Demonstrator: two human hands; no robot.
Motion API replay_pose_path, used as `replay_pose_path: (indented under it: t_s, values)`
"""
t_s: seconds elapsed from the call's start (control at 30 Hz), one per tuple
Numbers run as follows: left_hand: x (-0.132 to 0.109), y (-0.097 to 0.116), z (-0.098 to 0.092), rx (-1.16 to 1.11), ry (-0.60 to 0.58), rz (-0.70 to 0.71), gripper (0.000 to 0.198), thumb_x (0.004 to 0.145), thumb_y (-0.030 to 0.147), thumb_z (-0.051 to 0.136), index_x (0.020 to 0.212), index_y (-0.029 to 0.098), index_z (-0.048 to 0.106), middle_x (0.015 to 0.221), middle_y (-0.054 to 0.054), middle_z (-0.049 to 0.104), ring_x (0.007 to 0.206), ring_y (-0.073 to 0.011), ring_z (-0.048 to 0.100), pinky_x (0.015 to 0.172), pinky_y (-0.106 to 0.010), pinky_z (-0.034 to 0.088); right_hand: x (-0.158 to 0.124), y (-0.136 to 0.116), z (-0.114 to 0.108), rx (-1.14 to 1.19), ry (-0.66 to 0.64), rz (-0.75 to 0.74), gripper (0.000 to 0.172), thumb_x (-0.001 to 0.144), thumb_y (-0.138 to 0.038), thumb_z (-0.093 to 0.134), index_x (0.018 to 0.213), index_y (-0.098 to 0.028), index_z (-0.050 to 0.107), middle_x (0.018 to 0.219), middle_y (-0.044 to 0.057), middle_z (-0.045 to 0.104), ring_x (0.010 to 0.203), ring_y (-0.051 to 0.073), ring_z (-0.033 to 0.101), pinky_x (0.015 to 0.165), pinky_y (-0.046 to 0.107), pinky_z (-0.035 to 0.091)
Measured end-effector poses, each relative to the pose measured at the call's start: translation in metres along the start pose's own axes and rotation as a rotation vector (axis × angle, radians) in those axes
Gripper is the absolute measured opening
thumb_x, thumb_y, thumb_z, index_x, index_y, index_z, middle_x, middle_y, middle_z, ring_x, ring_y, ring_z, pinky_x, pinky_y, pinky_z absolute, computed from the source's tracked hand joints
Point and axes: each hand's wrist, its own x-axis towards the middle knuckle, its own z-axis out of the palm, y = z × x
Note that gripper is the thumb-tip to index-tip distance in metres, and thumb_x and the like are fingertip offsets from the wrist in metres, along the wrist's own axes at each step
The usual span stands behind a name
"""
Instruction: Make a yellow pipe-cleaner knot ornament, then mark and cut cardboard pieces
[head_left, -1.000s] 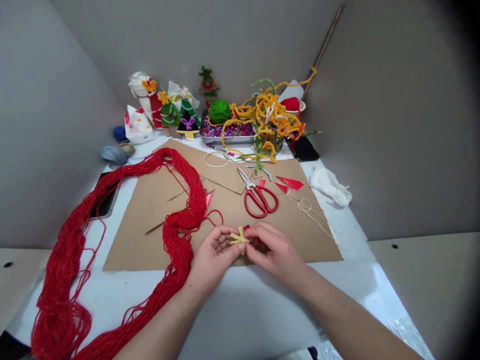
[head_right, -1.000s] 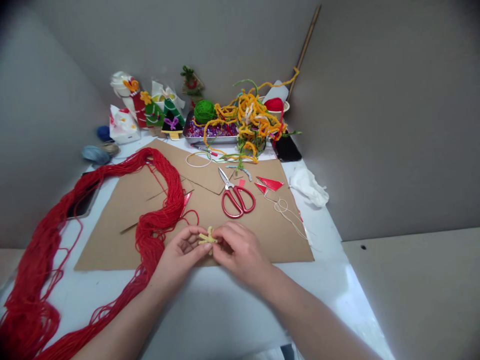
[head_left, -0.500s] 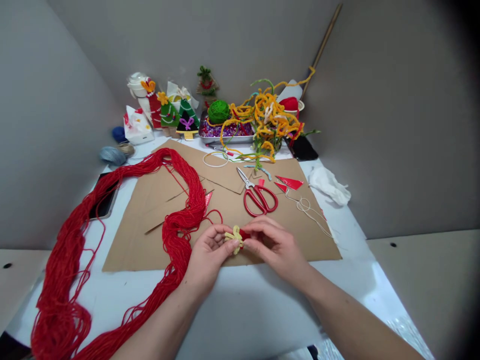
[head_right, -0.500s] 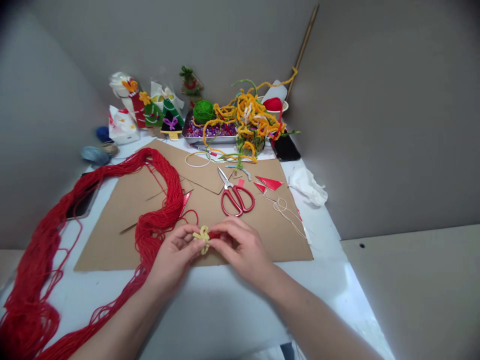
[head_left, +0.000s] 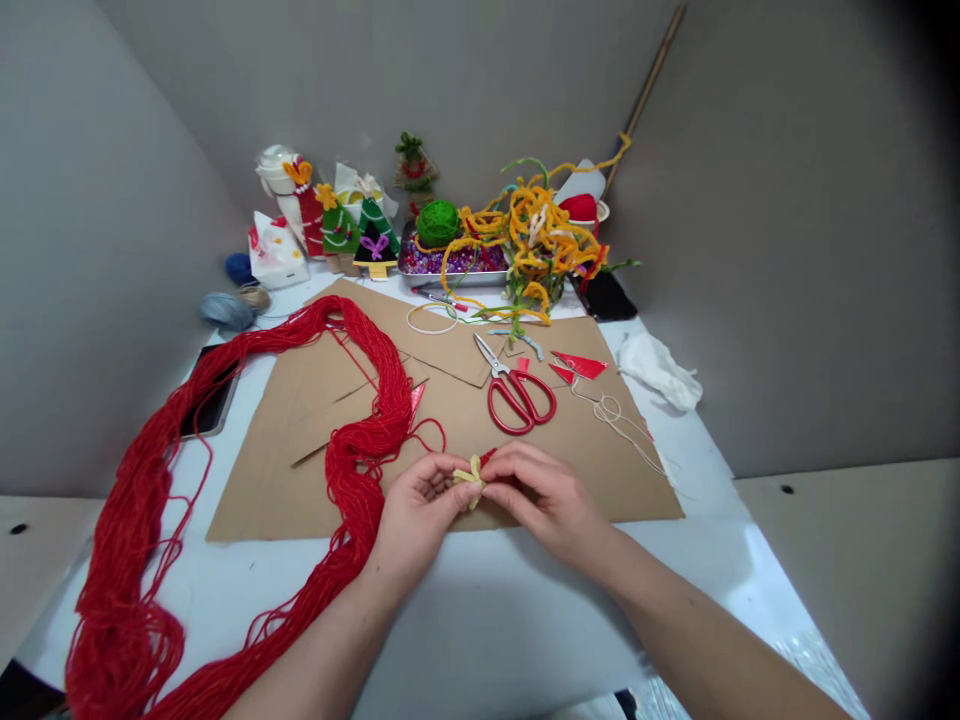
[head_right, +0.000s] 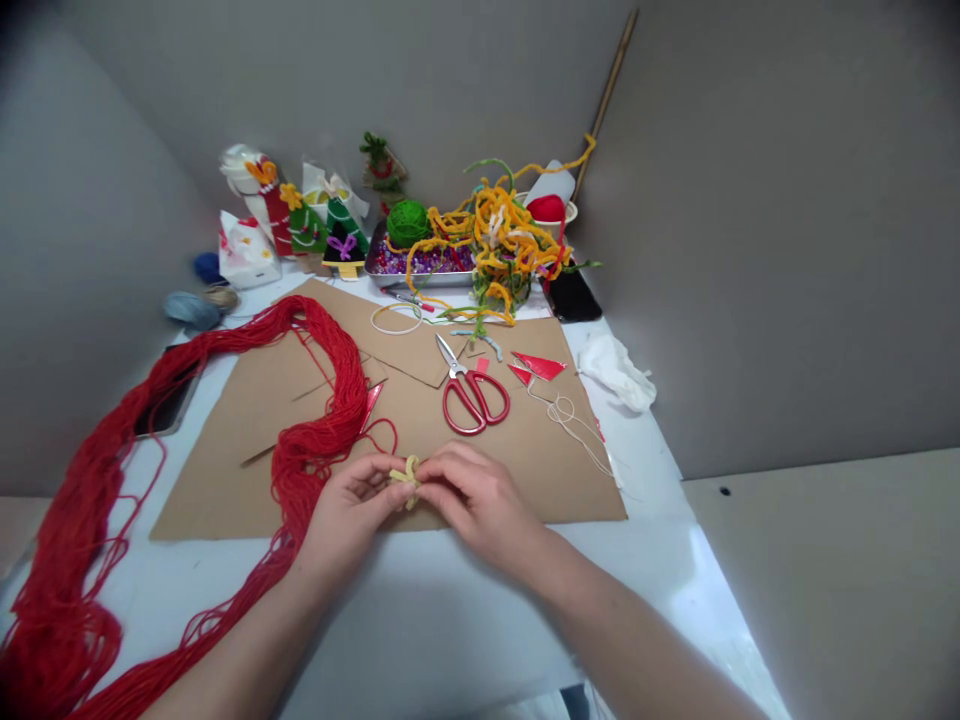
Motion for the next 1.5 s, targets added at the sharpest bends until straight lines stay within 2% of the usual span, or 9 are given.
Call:
replay_pose_path:
  t_s: [0.17,0.27,0.37,0.5,0.6,1.03,1.2,1.37,1.5]
  values:
    - [0.0,0.003,0.0,0.03,0.012,0.03,0.02,0.063,0.026,0.077,0.071,0.015,0.063,0.062,0.001,0.062,0.058,-0.0097,0.055,0.059,-0.022,0.045,-0.001,0.002,-0.002,0.019,-0.007,0.015,0.01,0.089,-0.02,0.053,0.09,-0.02,0.063,0.087,0.005,0.061,0.083,0.016,0.057,0.075,0.03,0.048]
    - [-0.001,0.005,-0.001,0.061,-0.041,0.019,0.019,0.064,0.027,0.076,0.072,0.015,0.063,0.065,-0.001,0.064,0.061,-0.0109,0.056,0.06,-0.022,0.045,-0.001,0.005,-0.004,0.081,0.047,0.129,0.017,0.088,-0.022,0.054,0.104,-0.022,0.06,0.095,0.005,0.062,0.085,0.016,0.059,0.077,0.029,0.049]
    - [-0.002,0.005,0.0,0.085,-0.111,0.006,0.02,0.065,0.027,0.076,0.075,0.015,0.064,0.069,-0.002,0.065,0.064,-0.0116,0.057,0.061,-0.022,0.044,-0.001,0.008,-0.005,0.137,-0.016,0.169,0.028,0.088,-0.019,0.054,0.114,-0.024,0.056,0.102,0.005,0.062,0.088,0.015,0.06,0.08,0.029,0.049]
    - [-0.002,0.003,0.001,0.063,-0.115,0.008,0.022,0.064,0.029,0.076,0.076,0.015,0.062,0.069,-0.001,0.064,0.063,-0.0108,0.057,0.061,-0.022,0.044,0.0,0.006,-0.006,0.114,-0.044,0.14,0.009,0.087,-0.019,0.055,0.092,-0.02,0.062,0.091,0.004,0.064,0.086,0.016,0.06,0.078,0.029,0.048]
    - [-0.001,0.003,0.001,0.052,-0.082,0.012,0.022,0.065,0.027,0.076,0.077,0.016,0.061,0.068,0.0,0.063,0.063,-0.0101,0.057,0.062,-0.021,0.044,0.0,0.004,-0.004,0.104,-0.009,0.126,0.009,0.088,-0.022,0.055,0.081,-0.019,0.06,0.082,0.003,0.063,0.08,0.015,0.059,0.075,0.028,0.047]
    - [-0.003,-0.007,0.003,-0.116,0.037,-0.001,0.019,0.065,0.023,0.077,0.075,0.015,0.062,0.069,0.001,0.065,0.064,-0.0089,0.057,0.064,-0.02,0.045,-0.004,0.006,0.01,0.17,0.136,0.095,0.01,0.085,-0.019,0.057,0.075,-0.019,0.056,0.081,0.004,0.062,0.077,0.015,0.06,0.072,0.029,0.048]
    - [-0.002,-0.008,0.004,-0.259,0.001,-0.052,0.017,0.067,0.02,0.076,0.075,0.015,0.062,0.068,0.002,0.063,0.061,-0.0067,0.054,0.061,-0.018,0.042,-0.005,0.005,0.012,0.179,0.161,0.095,0.009,0.084,-0.019,0.058,0.075,-0.019,0.057,0.083,0.004,0.062,0.078,0.015,0.06,0.071,0.028,0.048]
    - [0.0,-0.005,0.002,-0.243,-0.021,-0.074,0.023,0.066,0.022,0.076,0.086,0.016,0.067,0.071,0.0,0.064,0.063,-0.0081,0.055,0.062,-0.02,0.042,-0.002,0.004,0.012,0.264,0.137,0.174,0.009,0.086,-0.023,0.058,0.077,-0.018,0.057,0.081,0.004,0.062,0.077,0.015,0.06,0.073,0.029,0.049]
    - [0.001,-0.005,-0.001,-0.261,-0.059,-0.068,0.015,0.069,0.022,0.074,0.08,0.016,0.067,0.072,0.0,0.064,0.065,-0.0083,0.056,0.062,-0.02,0.042,-0.002,0.004,0.012,0.292,0.165,0.198,0.007,0.086,-0.026,0.058,0.085,-0.019,0.058,0.086,0.004,0.06,0.077,0.015,0.06,0.072,0.029,0.051]
